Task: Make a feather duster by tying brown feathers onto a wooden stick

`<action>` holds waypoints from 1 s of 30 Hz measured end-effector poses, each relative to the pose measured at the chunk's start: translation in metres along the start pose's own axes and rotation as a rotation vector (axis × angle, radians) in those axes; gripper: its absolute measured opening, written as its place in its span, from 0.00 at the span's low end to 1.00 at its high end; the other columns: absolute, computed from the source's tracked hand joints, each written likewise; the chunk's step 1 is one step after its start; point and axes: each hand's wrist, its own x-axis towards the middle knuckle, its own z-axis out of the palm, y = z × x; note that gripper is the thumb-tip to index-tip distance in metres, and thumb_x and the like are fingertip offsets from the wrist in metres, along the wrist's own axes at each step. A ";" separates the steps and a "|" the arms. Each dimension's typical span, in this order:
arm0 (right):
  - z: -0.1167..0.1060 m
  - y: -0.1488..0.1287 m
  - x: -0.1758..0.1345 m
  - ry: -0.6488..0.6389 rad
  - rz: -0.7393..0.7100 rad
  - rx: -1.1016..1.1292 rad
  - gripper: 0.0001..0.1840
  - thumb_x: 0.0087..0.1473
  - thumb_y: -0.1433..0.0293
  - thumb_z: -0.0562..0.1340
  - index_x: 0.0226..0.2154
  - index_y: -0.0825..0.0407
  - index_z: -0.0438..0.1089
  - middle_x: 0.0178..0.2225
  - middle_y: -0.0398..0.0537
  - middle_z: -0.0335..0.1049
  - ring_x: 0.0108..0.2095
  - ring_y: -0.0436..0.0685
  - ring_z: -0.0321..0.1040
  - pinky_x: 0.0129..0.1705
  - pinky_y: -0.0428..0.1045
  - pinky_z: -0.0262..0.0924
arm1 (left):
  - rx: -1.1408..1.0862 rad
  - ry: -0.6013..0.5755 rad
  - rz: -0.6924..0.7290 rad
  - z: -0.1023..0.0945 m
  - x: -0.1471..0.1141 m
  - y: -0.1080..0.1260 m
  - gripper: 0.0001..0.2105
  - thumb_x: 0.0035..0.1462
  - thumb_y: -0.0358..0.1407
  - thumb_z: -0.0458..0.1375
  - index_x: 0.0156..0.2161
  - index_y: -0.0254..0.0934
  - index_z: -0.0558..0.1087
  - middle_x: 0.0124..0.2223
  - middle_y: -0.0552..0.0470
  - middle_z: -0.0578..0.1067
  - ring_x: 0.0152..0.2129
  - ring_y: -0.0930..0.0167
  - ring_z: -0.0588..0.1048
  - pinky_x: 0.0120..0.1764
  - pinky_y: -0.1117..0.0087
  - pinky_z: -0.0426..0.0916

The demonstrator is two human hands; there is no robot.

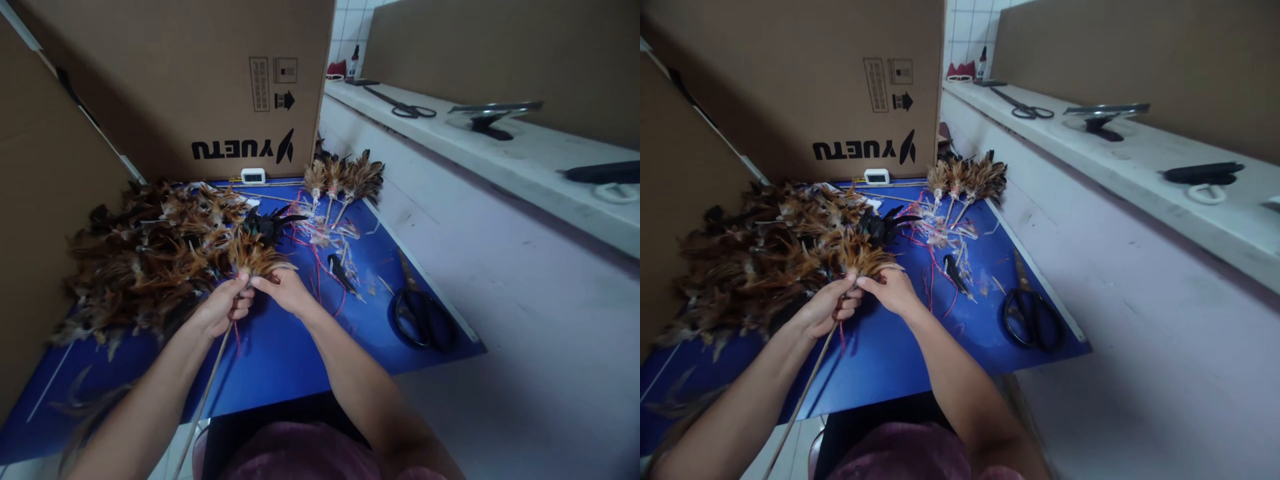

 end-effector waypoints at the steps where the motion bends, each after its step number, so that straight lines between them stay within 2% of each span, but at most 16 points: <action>1: 0.001 0.001 0.001 0.011 -0.005 -0.007 0.20 0.49 0.54 0.60 0.20 0.54 0.63 0.21 0.38 0.54 0.23 0.46 0.50 0.26 0.44 0.44 | 0.014 0.000 0.006 0.001 0.000 -0.001 0.18 0.50 0.45 0.63 0.30 0.34 0.60 0.23 0.61 0.57 0.12 0.85 0.50 0.12 0.85 0.42; 5: 0.002 0.006 0.003 0.059 0.027 -0.012 0.20 0.47 0.58 0.63 0.17 0.53 0.57 0.19 0.37 0.50 0.22 0.46 0.47 0.25 0.45 0.41 | 0.054 -0.021 -0.006 0.005 -0.004 -0.003 0.18 0.50 0.45 0.63 0.32 0.33 0.62 0.23 0.61 0.56 0.13 0.85 0.50 0.13 0.85 0.41; 10: 0.000 0.008 0.004 0.103 -0.125 0.012 0.21 0.45 0.64 0.65 0.14 0.53 0.55 0.19 0.37 0.52 0.23 0.47 0.49 0.26 0.45 0.43 | 0.060 -0.075 -0.056 0.005 -0.007 -0.001 0.17 0.52 0.45 0.62 0.34 0.33 0.64 0.24 0.61 0.56 0.13 0.85 0.50 0.14 0.84 0.41; 16: 0.001 0.010 0.006 0.065 -0.039 0.104 0.18 0.43 0.61 0.66 0.15 0.54 0.63 0.20 0.39 0.57 0.24 0.47 0.53 0.27 0.45 0.48 | 0.047 -0.142 -0.101 0.002 -0.006 -0.001 0.16 0.53 0.45 0.60 0.35 0.33 0.65 0.24 0.61 0.54 0.13 0.85 0.49 0.14 0.84 0.40; 20: -0.003 0.005 0.004 0.032 -0.020 0.272 0.13 0.41 0.63 0.68 0.19 0.55 0.68 0.24 0.41 0.62 0.26 0.48 0.56 0.28 0.44 0.51 | 0.014 -0.110 -0.068 0.002 -0.007 0.002 0.15 0.52 0.42 0.62 0.31 0.34 0.62 0.23 0.61 0.55 0.13 0.85 0.49 0.13 0.85 0.40; 23: -0.010 -0.001 0.001 -0.010 0.072 0.362 0.11 0.40 0.64 0.67 0.24 0.55 0.70 0.21 0.38 0.60 0.22 0.45 0.53 0.26 0.44 0.49 | -0.011 -0.073 -0.039 0.001 -0.009 0.006 0.17 0.52 0.41 0.63 0.28 0.36 0.58 0.23 0.61 0.55 0.12 0.85 0.49 0.13 0.84 0.40; 25: -0.012 -0.004 0.000 -0.019 0.112 0.372 0.11 0.43 0.64 0.66 0.26 0.54 0.70 0.19 0.36 0.59 0.20 0.45 0.51 0.25 0.44 0.47 | -0.025 -0.062 -0.026 -0.001 -0.009 0.010 0.17 0.51 0.41 0.63 0.28 0.36 0.57 0.23 0.61 0.56 0.12 0.85 0.49 0.13 0.84 0.40; 30: -0.009 -0.007 -0.003 0.032 0.028 0.249 0.10 0.48 0.64 0.62 0.28 0.54 0.73 0.24 0.41 0.67 0.24 0.47 0.58 0.29 0.44 0.52 | -0.026 -0.019 0.016 -0.001 -0.009 0.012 0.18 0.51 0.40 0.63 0.28 0.37 0.56 0.22 0.61 0.56 0.12 0.84 0.50 0.13 0.84 0.40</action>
